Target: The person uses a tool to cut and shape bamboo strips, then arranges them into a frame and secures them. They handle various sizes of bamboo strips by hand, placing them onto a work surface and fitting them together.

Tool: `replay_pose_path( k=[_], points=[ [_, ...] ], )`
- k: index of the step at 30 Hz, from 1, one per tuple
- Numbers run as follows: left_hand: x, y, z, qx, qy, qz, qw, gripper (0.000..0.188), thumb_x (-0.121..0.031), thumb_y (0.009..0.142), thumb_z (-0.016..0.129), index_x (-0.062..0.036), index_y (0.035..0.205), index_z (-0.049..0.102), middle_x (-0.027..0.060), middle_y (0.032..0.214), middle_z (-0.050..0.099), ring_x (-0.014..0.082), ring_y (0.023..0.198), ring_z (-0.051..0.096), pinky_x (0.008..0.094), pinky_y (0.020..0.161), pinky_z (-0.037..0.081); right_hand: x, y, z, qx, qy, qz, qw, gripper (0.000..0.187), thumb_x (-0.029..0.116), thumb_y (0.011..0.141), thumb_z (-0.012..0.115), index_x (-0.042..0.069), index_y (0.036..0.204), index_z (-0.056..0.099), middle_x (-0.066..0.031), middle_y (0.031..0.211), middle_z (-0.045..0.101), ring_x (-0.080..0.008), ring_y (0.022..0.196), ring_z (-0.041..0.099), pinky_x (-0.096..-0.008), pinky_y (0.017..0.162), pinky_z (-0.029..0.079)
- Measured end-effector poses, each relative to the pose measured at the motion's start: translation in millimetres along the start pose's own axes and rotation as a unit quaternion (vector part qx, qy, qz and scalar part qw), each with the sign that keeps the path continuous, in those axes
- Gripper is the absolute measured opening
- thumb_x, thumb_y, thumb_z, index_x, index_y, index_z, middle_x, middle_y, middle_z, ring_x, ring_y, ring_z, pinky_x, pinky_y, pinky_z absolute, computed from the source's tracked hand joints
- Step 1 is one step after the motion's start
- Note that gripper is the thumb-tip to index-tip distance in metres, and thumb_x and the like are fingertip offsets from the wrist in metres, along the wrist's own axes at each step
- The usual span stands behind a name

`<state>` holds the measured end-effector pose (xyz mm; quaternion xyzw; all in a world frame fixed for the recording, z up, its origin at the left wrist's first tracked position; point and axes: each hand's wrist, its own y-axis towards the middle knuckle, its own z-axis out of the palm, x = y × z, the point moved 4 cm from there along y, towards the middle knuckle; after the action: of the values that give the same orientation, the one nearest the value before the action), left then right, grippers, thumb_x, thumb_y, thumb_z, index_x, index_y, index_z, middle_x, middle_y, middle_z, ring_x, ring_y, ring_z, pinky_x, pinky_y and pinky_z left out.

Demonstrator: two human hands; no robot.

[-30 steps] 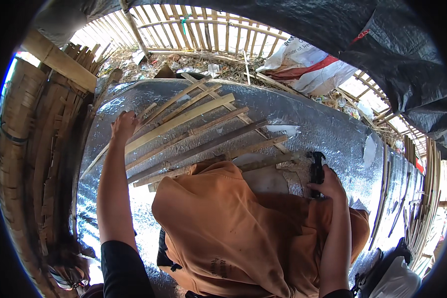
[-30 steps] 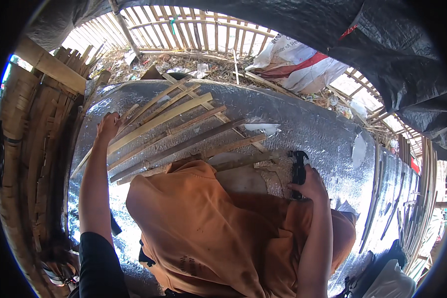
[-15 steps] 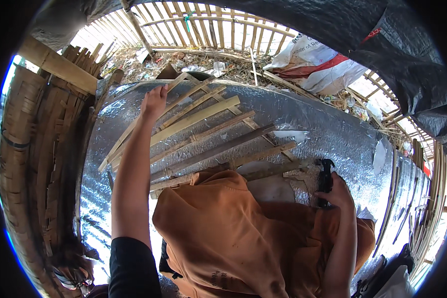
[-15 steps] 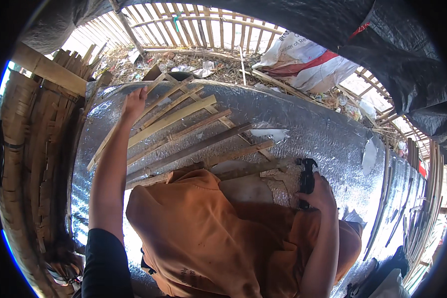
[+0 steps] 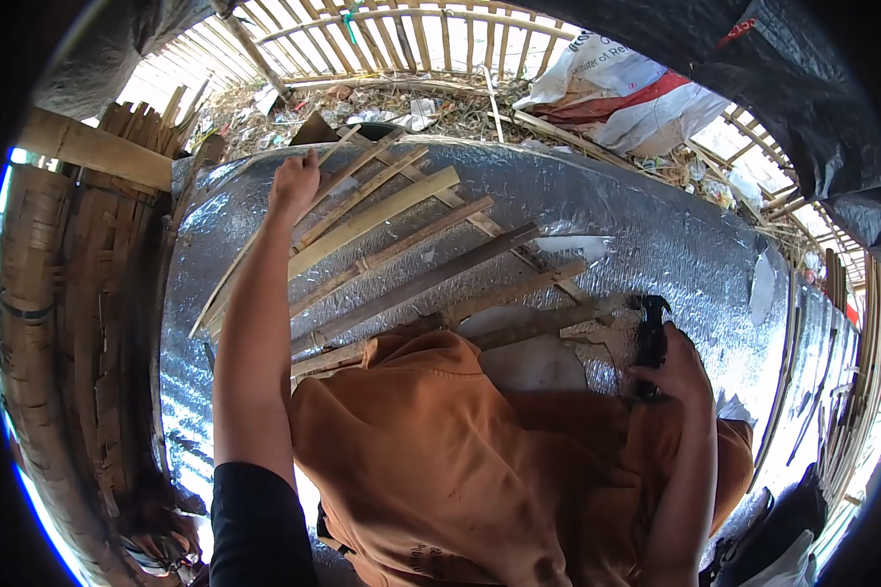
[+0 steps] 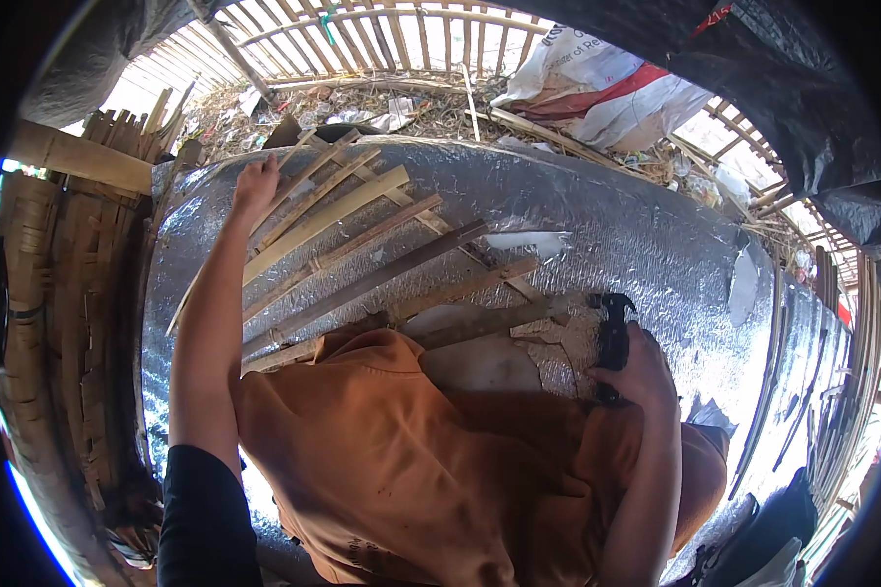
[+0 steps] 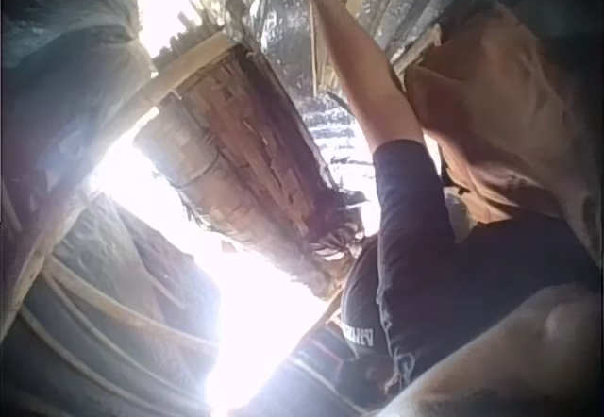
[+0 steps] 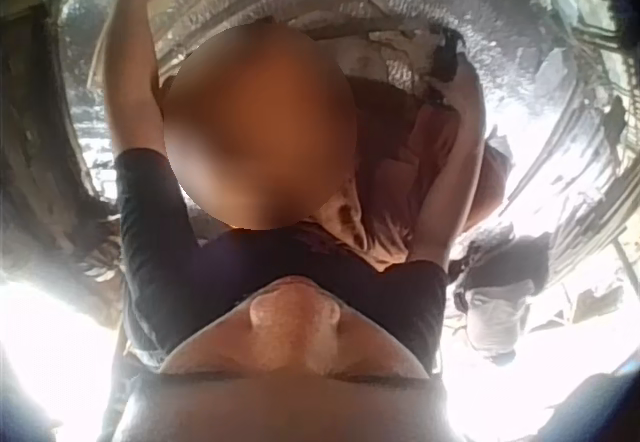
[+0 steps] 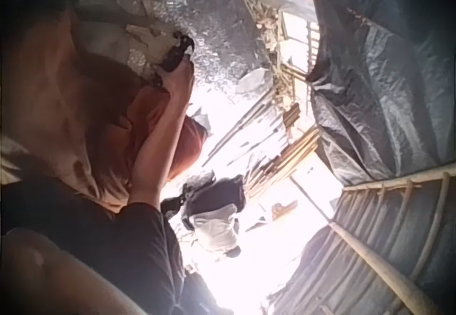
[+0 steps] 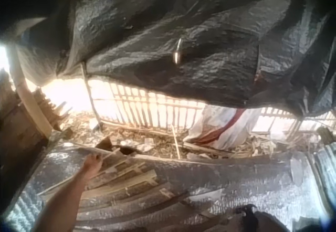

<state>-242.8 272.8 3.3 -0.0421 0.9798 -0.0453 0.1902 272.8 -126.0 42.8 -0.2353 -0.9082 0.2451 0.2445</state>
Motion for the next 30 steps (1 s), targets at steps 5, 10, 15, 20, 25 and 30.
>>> replay_pose_path(
  k=[5, 10, 15, 20, 25, 30],
  points=[
    [-0.2, 16.4, 3.9, 0.089, -0.051, -0.032, 0.994, 0.057, -0.044, 0.1, 0.041, -0.0007, 0.076, 0.069, 0.0159, 0.078, 0.071, 0.0348, 0.077, 0.068, 0.0452, 0.083, 0.05, -18.3, 2.3, 7.1, -0.042, -0.034, -0.008, 0.999, 0.092, 0.036, 0.061, 0.093, -0.008, 0.129, 0.05, -0.0262, 0.121, 0.062, -0.0415, 0.118, 0.058, -0.0451, 0.101, 0.047],
    [-5.7, 24.6, 8.6, 0.079, -0.071, -0.061, 0.992, 0.059, -0.047, 0.098, 0.042, -0.0027, 0.068, 0.067, 0.0136, 0.071, 0.069, 0.0277, 0.07, 0.066, 0.0433, 0.077, 0.05, -9.1, -1.1, 1.9, -0.029, -0.019, -0.01, 0.999, 0.092, 0.036, 0.061, 0.093, -0.009, 0.128, 0.05, -0.0265, 0.121, 0.061, -0.0413, 0.119, 0.057, -0.0452, 0.102, 0.046],
    [-2.1, 28.8, 13.1, 0.076, -0.062, -0.068, 0.993, 0.062, -0.049, 0.098, 0.041, -0.0018, 0.07, 0.068, 0.0145, 0.073, 0.07, 0.0288, 0.074, 0.068, 0.0436, 0.08, 0.051, -11.8, 1.6, 4.5, -0.015, -0.026, -0.003, 1.0, 0.095, 0.037, 0.061, 0.093, -0.009, 0.132, 0.048, -0.027, 0.124, 0.06, -0.0412, 0.12, 0.057, -0.0446, 0.103, 0.045],
    [-1.1, 30.6, 14.0, 0.051, -0.051, -0.065, 0.995, 0.063, -0.052, 0.098, 0.042, -0.0026, 0.073, 0.072, 0.0165, 0.077, 0.071, 0.032, 0.082, 0.07, 0.0446, 0.083, 0.051, -14.3, 2.0, 5.2, -0.008, -0.025, -0.003, 1.0, 0.101, 0.038, 0.062, 0.092, -0.01, 0.136, 0.045, -0.028, 0.127, 0.058, -0.041, 0.122, 0.055, -0.0441, 0.106, 0.044],
    [5.8, 34.1, 8.8, 0.017, -0.026, -0.058, 0.998, 0.066, -0.056, 0.098, 0.042, 0.0018, 0.086, 0.073, 0.0259, 0.092, 0.071, 0.0411, 0.097, 0.069, 0.0487, 0.091, 0.05, 5.8, -1.2, -2.7, 0.011, -0.009, 0.017, 1.0, 0.082, 0.031, 0.062, 0.093, -0.004, 0.125, 0.053, -0.0238, 0.115, 0.063, -0.0401, 0.112, 0.06, -0.0454, 0.098, 0.048],
    [6.6, 34.7, 13.3, 0.021, -0.013, -0.051, 0.998, 0.069, -0.057, 0.098, 0.041, 0.0052, 0.094, 0.071, 0.03, 0.1, 0.07, 0.0441, 0.101, 0.067, 0.0499, 0.094, 0.049, 2.0, -3.1, -1.7, -0.029, -0.013, -0.013, 0.999, 0.073, 0.029, 0.062, 0.093, -0.001, 0.117, 0.055, -0.0215, 0.107, 0.063, -0.0399, 0.105, 0.061, -0.046, 0.093, 0.049]
  ],
)
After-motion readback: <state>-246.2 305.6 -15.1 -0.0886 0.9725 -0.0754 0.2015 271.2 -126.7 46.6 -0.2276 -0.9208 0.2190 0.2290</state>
